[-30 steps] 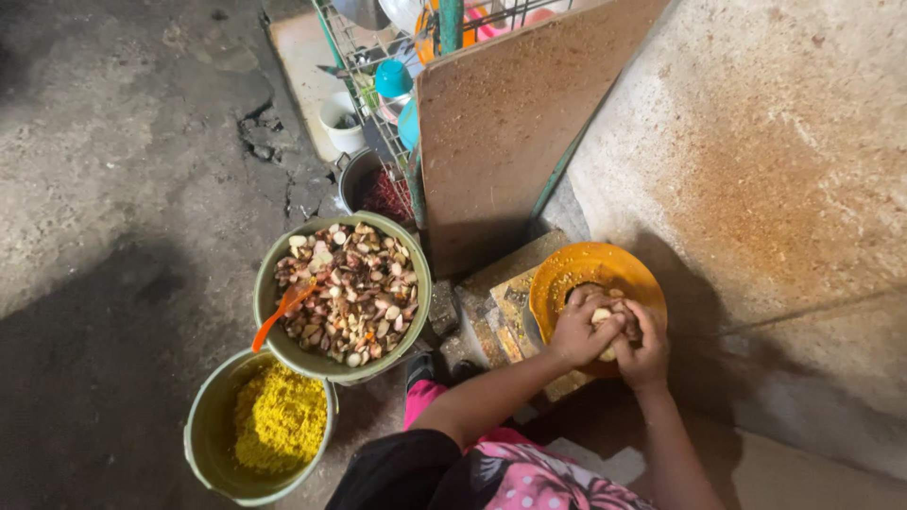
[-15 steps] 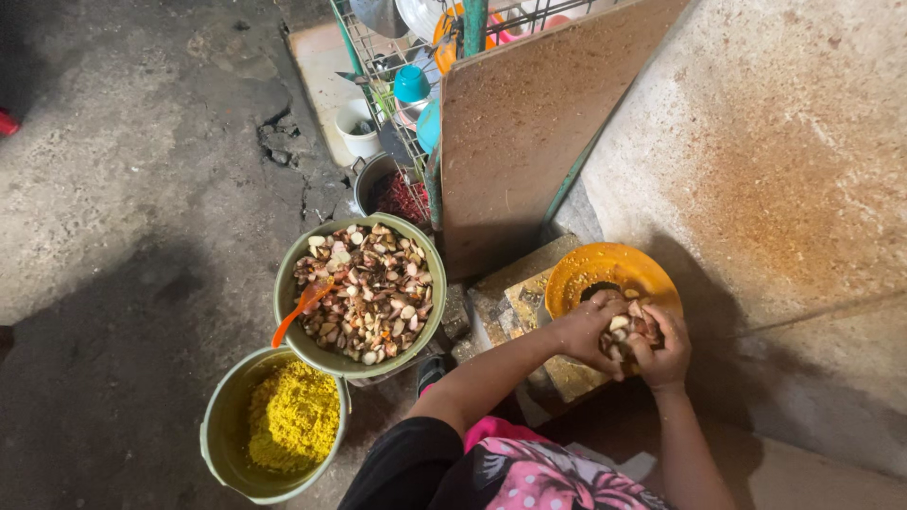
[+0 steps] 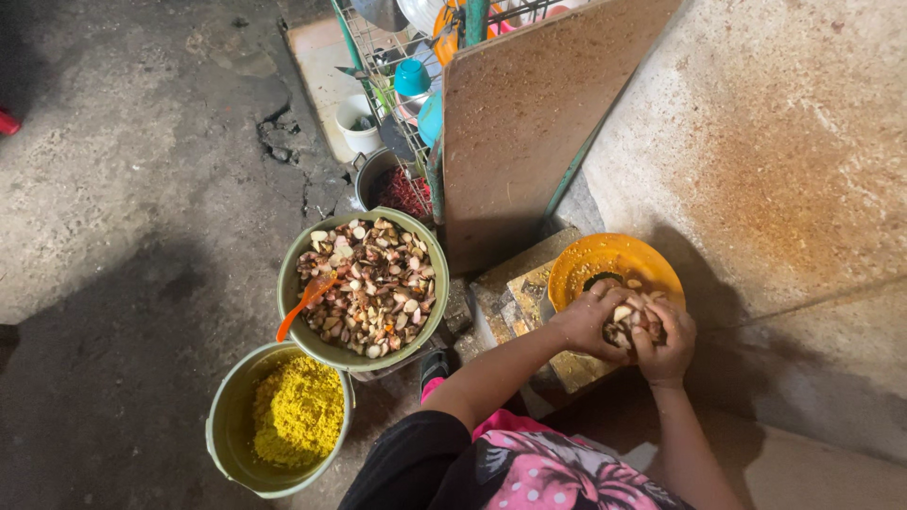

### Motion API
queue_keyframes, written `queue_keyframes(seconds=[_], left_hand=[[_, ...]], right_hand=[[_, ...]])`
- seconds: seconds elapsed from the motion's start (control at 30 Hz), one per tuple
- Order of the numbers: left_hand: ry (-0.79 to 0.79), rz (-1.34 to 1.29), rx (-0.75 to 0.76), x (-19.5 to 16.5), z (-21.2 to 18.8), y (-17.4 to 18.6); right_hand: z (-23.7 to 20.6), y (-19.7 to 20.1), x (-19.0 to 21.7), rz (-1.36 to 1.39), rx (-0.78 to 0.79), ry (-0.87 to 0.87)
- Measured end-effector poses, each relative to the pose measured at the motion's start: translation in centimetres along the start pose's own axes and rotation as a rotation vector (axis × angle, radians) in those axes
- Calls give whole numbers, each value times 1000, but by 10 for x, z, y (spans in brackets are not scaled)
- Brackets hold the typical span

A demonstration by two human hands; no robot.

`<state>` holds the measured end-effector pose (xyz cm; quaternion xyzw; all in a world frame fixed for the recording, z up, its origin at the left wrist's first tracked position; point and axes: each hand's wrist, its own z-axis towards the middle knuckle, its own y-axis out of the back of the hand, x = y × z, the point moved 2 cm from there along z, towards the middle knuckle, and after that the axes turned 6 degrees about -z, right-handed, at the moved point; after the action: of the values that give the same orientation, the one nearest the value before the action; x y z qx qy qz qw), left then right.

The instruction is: The person feeds chopped root vegetables into a manual grinder and uses a plastic spoon to scrape the resulting yellow paste into a bucket. The person repeats this process with multiple batches of vegetables.

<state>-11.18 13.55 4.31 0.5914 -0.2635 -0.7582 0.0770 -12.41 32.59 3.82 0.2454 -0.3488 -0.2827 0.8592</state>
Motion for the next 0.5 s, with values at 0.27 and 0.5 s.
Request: queue_keyframes(seconds=[0.27, 0.5], left_hand=[[121, 19, 63, 1, 6, 0], [115, 22, 59, 2, 9, -4]], right_hand=[[7, 3, 6, 100, 91, -41], [6, -15, 17, -17, 60, -199]])
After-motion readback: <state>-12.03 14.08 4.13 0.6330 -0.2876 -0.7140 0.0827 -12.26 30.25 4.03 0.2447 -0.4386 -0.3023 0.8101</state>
